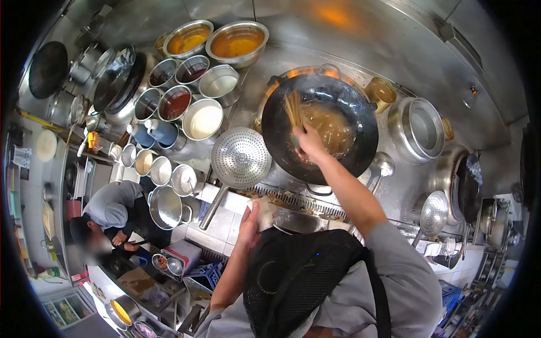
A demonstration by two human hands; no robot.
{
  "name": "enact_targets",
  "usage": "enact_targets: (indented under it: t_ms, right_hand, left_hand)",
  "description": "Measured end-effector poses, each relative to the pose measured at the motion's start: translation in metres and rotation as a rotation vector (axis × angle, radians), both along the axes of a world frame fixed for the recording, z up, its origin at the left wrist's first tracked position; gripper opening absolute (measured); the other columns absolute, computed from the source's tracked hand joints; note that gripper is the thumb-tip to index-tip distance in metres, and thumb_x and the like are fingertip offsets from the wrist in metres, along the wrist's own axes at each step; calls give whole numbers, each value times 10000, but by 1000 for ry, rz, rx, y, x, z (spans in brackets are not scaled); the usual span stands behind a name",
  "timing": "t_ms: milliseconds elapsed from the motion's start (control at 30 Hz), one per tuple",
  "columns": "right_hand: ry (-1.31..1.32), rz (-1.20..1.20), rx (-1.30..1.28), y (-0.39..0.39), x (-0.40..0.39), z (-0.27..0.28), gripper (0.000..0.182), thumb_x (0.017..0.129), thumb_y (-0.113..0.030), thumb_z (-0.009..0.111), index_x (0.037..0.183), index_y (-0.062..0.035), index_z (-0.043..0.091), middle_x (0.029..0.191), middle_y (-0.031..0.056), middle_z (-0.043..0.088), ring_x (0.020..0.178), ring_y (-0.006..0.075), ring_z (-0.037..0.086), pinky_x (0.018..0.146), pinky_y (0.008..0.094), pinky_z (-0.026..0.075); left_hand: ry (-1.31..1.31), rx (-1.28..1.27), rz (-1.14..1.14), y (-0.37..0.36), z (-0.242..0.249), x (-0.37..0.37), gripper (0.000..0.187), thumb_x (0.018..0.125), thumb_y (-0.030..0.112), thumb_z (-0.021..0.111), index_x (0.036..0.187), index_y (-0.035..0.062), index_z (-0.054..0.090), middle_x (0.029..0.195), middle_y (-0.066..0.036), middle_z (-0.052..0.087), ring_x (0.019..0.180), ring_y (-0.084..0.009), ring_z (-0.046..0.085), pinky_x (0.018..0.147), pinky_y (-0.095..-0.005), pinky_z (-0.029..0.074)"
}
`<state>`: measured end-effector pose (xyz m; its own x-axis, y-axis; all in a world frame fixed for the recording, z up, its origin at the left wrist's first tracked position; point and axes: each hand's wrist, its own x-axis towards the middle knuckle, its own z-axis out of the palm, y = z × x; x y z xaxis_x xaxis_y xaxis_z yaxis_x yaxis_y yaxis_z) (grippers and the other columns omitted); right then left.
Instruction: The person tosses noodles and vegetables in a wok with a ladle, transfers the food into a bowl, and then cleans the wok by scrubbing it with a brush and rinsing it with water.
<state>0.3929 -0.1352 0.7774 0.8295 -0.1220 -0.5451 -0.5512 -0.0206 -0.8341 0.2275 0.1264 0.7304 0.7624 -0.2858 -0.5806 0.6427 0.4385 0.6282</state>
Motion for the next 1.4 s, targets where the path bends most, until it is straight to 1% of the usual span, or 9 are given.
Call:
enact_targets:
  t_ms: [67,267,600,700,767,833,967,1233,1400]
  right_hand:
    - [-147,-314,-5,19,15,-8,464,993,-280,559,1400,-83,452,758,79,570,474,164,553,361,315,424]
    - [34,-167,102,51,-53,15,331,992,-294,556,1244,-86,505,763,83,568,488,178,564,353,333,428]
    - [-40,-425,74,-8,30,-13,443,979,-262,616,1361,-100,460,713,69,520,483,162,528,407,317,433]
    - [39,52,-81,-30,-32,-3,635,957,-259,622,1509,-62,379,754,128,605,450,152,524,383,330,415]
    - [120,404,-455,-52,-77,45,644,921,-335,650,1480,-88,449,898,194,673,617,239,658,558,383,537]
    - [73,688,-801,-107,-106,39,714,830,-505,649,1461,-206,501,1287,265,613,1179,406,605,1014,451,479]
    - [218,695,-1281,-178,-88,74,630,861,-367,668,1453,-241,497,1124,257,680,1040,411,665,916,485,526]
    - [-171,193,-961,-87,-10,-37,598,899,-380,618,1446,-179,485,1142,255,674,1063,439,645,954,492,516]
    - [-183,396,-914,-72,-69,-20,616,901,-362,621,1457,-156,454,1147,274,663,1072,442,638,932,504,520]
  left_hand:
    - [-21,1,-5,-1,-2,2,539,1062,387,450,1514,121,323,1380,-147,543,1028,-327,653,742,-375,541]
    - [-23,-50,70,16,-2,6,544,1058,374,459,1503,89,332,1378,-144,534,1132,-304,610,891,-435,551]
    - [-60,-60,69,17,6,16,541,1052,373,482,1485,71,362,1375,-133,540,1185,-290,588,943,-447,538]
    - [-42,-37,71,14,2,17,540,1054,388,470,1489,91,352,1355,-142,558,1133,-307,622,866,-419,558]
    - [-13,-70,34,20,-2,19,530,1057,374,472,1493,96,357,1331,-145,576,1096,-295,638,842,-400,565]
    - [1,-95,13,23,-1,22,536,1053,393,477,1493,110,361,1280,-146,609,976,-295,680,735,-355,572]
    - [32,-97,3,25,-4,27,532,1053,404,472,1488,119,359,1267,-148,614,944,-300,689,686,-341,570]
    - [15,-32,-72,13,-3,20,570,1045,472,443,1488,129,338,1308,-154,576,972,-339,680,659,-338,562]
    - [25,-3,-102,1,-3,17,595,1042,485,442,1509,139,315,1317,-156,568,988,-331,669,667,-343,563]
